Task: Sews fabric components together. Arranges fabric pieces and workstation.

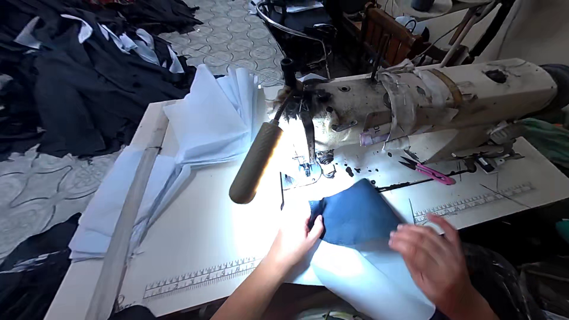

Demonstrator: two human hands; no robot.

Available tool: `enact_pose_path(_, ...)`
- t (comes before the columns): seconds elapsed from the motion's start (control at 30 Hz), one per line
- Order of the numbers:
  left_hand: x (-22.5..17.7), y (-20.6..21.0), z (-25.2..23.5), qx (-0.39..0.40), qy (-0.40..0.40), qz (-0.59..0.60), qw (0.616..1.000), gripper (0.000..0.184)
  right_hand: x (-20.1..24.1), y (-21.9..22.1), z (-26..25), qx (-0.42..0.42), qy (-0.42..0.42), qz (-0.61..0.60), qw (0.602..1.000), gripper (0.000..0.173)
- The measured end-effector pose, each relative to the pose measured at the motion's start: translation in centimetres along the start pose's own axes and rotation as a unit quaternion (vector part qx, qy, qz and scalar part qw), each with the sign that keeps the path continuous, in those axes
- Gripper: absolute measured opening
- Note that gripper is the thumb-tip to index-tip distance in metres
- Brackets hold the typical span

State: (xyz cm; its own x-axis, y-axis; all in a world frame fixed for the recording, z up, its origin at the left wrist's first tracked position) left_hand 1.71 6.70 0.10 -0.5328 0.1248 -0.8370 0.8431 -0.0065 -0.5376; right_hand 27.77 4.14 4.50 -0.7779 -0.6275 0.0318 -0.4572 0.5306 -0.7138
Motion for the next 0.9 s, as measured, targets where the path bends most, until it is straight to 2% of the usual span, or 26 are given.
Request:
enact_pose_path(0.07, 0.3, 0.1, -0.1, -0.018, 0.037, -0.056, 0.998, 0.035, 0.1, 0.3, 1.8, 0.055, -0.007, -0.12, 0.991, 0.023)
enact_pose_path(0.13, 0.8, 0.4, -0.3, -0.029, 0.078, -0.085, 0.993, 0.034, -1.2, 0.9, 2.8, 0.079, 0.061, -0.181, 0.978, 0.018)
enact_pose_path(0.17, 0.9, 0.4, -0.4, -0.03, 0.086, -0.089, 0.992, 0.035, -2.2, 0.9, 2.8, 0.091, 0.101, -0.174, 0.975, 0.024)
enact_pose_path(0.2, 0.9, 0.4, -0.4, -0.029, 0.087, -0.092, 0.991, 0.035, -3.1, 0.8, 2.4, 0.111, 0.124, -0.153, 0.974, 0.04)
enact_pose_path(0.23, 0.9, 0.3, -0.4, -0.027, 0.082, -0.097, 0.992, 0.035, -3.7, 1.1, 2.0, 0.134, 0.125, -0.123, 0.975, 0.054)
enact_pose_path(0.27, 0.8, 0.2, -0.3, -0.024, 0.076, -0.104, 0.991, 0.036, -3.9, 1.8, 1.6, 0.15, 0.116, -0.096, 0.977, 0.061)
enact_pose_path(0.3, 0.8, 0.2, -0.3, -0.021, 0.075, -0.108, 0.991, 0.037, -3.9, 2.7, 1.3, 0.16, 0.111, -0.081, 0.977, 0.058)
enact_pose_path(0.33, 0.8, 0.1, -0.3, -0.019, 0.076, -0.108, 0.991, 0.038, -4.0, 3.6, 1.1, 0.15, 0.111, -0.07, 0.98, 0.046)
enact_pose_path(0.4, 1.0, 0.2, -0.4, -0.03, 0.084, -0.106, 0.99, 0.038, -4.5, 4.6, 0.4, 0.072, 0.107, -0.013, 0.992, 0.025)
enact_pose_path(0.47, 1.1, 0.3, -0.4, -0.035, 0.087, -0.104, 0.99, 0.037, -4.7, 4.0, -0.7, -0.017, 0.086, 0.036, 0.995, 0.023)
enact_pose_path(0.53, 1.2, 0.4, -0.2, -0.048, 0.094, -0.103, 0.989, 0.036, -4.4, 2.2, -1.6, -0.063, 0.061, 0.019, 0.996, 0.018)
enact_pose_path(0.6, 1.4, 0.4, -0.2, -0.053, 0.1, -0.099, 0.989, 0.036, -3.8, 0.6, -1.5, -0.041, 0.066, -0.049, 0.996, 0.013)
enact_pose_path(0.63, 1.4, 0.4, -0.2, -0.05, 0.096, -0.096, 0.989, 0.036, -3.6, 0.2, -1.1, 0.011, 0.076, -0.078, 0.994, 0.019)
enact_pose_path(0.7, 1.3, 0.4, -0.1, -0.045, 0.077, -0.1, 0.991, 0.038, -3.5, 0.9, 0.1, 0.104, 0.085, -0.07, 0.988, 0.049)
enact_pose_path(0.73, 1.2, 0.4, -0.1, -0.038, 0.066, -0.102, 0.992, 0.038, -3.7, 1.9, 0.5, 0.124, 0.087, -0.044, 0.988, 0.055)
enact_pose_path(0.8, 1.0, 0.5, -0.1, -0.031, 0.059, -0.102, 0.993, 0.038, -4.5, 3.9, 0.4, 0.113, 0.107, -0.009, 0.988, 0.045)
enact_pose_path(0.9, 1.3, 0.6, -0.2, -0.03, 0.072, -0.09, 0.993, 0.039, -5.2, 4.6, -2.0, 0.013, 0.112, 0.014, 0.994, 0.028)
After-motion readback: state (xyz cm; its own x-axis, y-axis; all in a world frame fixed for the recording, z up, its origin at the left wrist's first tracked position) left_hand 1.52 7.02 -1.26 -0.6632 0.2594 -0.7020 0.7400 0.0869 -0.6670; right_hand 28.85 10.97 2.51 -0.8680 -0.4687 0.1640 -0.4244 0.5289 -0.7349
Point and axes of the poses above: each hand's wrist, its own z-axis away from the middle knuckle, its own y-axis out of the palm, x = y × z, the point moved 2 cm from there along -z, towards the middle knuckle, and after that the axes turned 7 degrees about z, right-handed, at the moved point
